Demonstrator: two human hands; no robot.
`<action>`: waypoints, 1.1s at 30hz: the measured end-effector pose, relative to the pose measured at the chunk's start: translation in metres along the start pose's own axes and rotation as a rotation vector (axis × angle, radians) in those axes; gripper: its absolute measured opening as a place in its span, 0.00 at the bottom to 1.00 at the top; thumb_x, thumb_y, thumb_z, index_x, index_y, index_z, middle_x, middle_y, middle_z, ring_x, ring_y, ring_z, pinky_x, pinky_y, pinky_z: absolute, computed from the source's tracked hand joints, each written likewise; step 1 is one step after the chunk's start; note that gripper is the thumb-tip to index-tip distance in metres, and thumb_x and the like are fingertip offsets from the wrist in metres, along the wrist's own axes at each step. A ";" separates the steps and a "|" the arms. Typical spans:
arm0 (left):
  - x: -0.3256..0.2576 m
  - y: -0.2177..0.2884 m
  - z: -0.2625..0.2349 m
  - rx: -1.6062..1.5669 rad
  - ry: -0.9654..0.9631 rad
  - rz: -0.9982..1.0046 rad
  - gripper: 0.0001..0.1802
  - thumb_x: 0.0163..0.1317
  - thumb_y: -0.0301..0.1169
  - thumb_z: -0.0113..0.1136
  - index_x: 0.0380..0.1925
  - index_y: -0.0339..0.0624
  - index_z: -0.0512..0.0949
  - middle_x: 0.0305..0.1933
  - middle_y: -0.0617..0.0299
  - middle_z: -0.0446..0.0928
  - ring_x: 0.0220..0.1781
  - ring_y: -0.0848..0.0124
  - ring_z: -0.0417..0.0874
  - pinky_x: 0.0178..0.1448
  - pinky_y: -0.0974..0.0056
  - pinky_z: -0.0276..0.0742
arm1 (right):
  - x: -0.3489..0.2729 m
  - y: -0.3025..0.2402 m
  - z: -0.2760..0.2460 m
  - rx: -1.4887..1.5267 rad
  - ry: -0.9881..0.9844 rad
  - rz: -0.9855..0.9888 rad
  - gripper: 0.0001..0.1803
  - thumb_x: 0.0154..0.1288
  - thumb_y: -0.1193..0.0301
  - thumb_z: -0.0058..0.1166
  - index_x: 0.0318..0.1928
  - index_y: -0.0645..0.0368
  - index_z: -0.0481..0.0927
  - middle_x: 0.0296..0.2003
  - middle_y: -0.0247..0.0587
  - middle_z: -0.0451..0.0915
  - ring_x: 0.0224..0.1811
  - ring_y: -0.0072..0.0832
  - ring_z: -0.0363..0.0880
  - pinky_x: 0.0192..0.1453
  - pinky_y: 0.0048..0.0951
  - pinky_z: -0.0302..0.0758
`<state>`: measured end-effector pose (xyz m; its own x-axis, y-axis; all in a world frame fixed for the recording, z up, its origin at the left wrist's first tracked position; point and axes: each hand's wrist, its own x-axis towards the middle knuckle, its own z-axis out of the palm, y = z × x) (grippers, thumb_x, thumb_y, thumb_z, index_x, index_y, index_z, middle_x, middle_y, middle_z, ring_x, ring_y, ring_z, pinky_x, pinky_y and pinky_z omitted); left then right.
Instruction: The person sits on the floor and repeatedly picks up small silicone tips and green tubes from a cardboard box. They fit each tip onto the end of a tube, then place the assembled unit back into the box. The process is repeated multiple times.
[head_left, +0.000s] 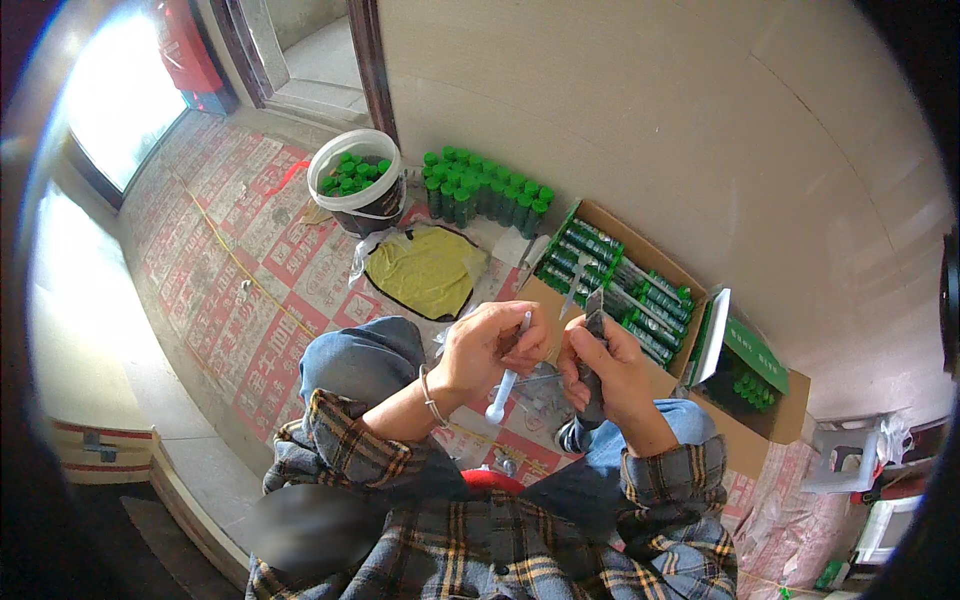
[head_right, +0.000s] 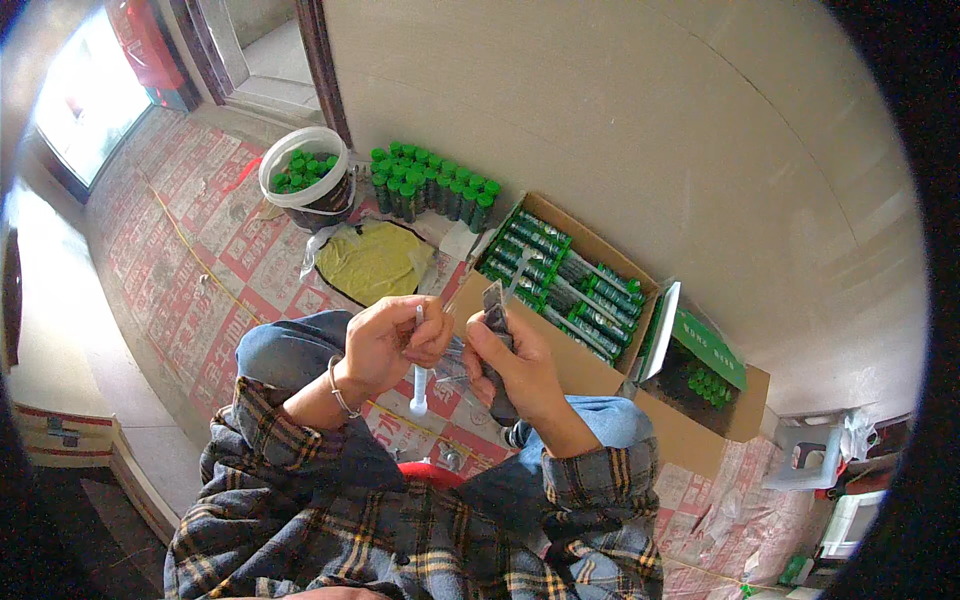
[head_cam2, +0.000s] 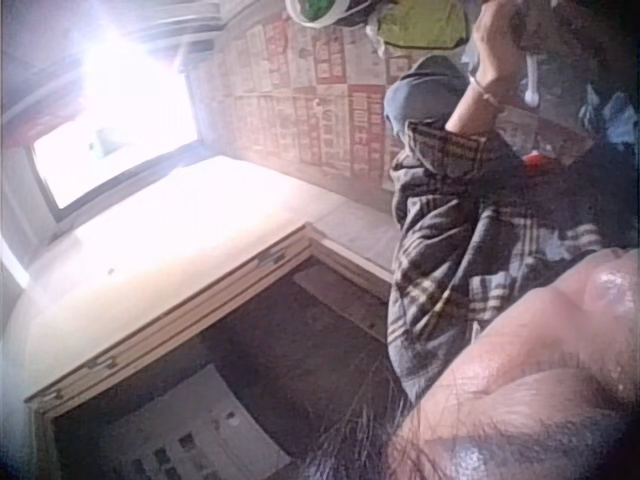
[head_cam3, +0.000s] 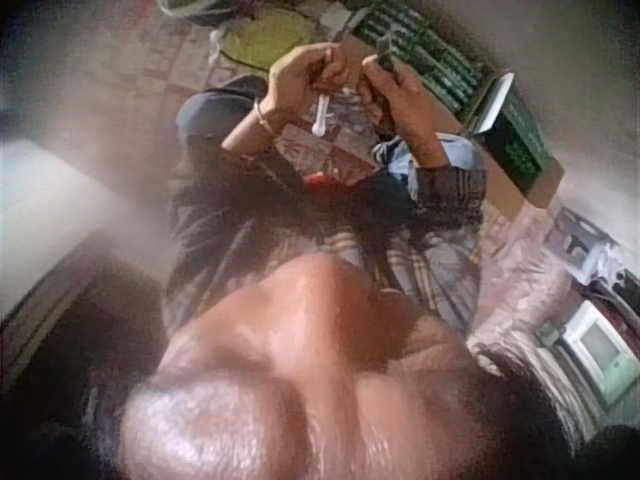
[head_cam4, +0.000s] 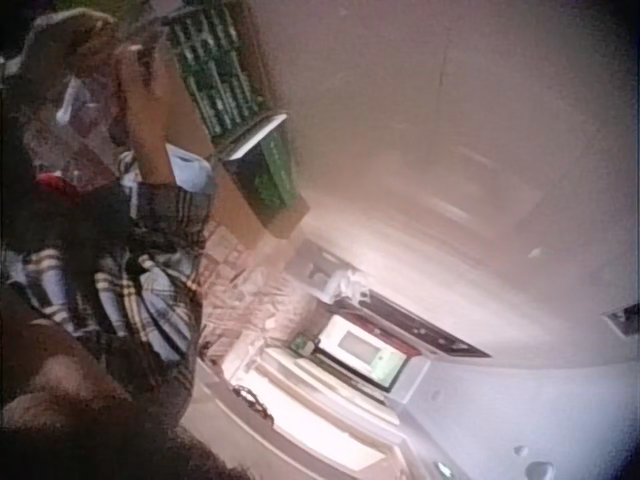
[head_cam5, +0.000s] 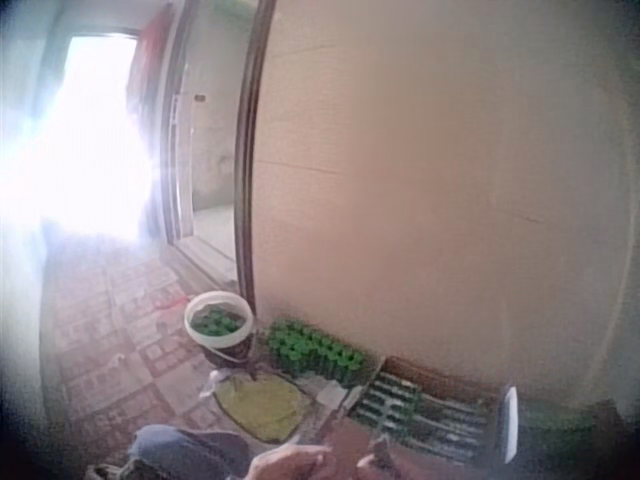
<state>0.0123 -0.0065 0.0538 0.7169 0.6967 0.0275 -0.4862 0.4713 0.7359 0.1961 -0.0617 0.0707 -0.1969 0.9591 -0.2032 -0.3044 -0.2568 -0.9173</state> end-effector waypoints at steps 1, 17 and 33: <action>0.000 0.000 0.000 -0.022 -0.006 -0.012 0.22 0.69 0.44 0.39 0.18 0.43 0.62 0.21 0.66 0.59 0.22 0.78 0.54 0.27 0.70 0.50 | 0.000 0.000 0.000 0.008 -0.004 0.005 0.12 0.74 0.62 0.48 0.40 0.58 0.69 0.20 0.37 0.72 0.14 0.20 0.66 0.17 0.22 0.64; 0.002 -0.007 0.001 0.075 0.080 0.132 0.10 0.70 0.36 0.53 0.40 0.39 0.73 0.34 0.65 0.71 0.29 0.79 0.66 0.31 0.74 0.58 | -0.007 -0.009 0.001 0.106 -0.103 0.061 0.21 0.75 0.53 0.40 0.38 0.61 0.69 0.17 0.39 0.68 0.11 0.22 0.61 0.15 0.25 0.63; 0.001 -0.012 0.003 0.260 0.026 0.168 0.08 0.70 0.27 0.53 0.44 0.34 0.71 0.38 0.59 0.75 0.25 0.74 0.79 0.33 0.72 0.74 | -0.013 -0.027 0.011 0.100 -0.296 0.300 0.19 0.75 0.58 0.42 0.39 0.65 0.72 0.16 0.35 0.68 0.13 0.17 0.62 0.15 0.20 0.61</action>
<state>0.0203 -0.0129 0.0469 0.6225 0.7684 0.1484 -0.4505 0.1968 0.8708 0.1967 -0.0681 0.1020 -0.5446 0.7684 -0.3360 -0.2785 -0.5436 -0.7918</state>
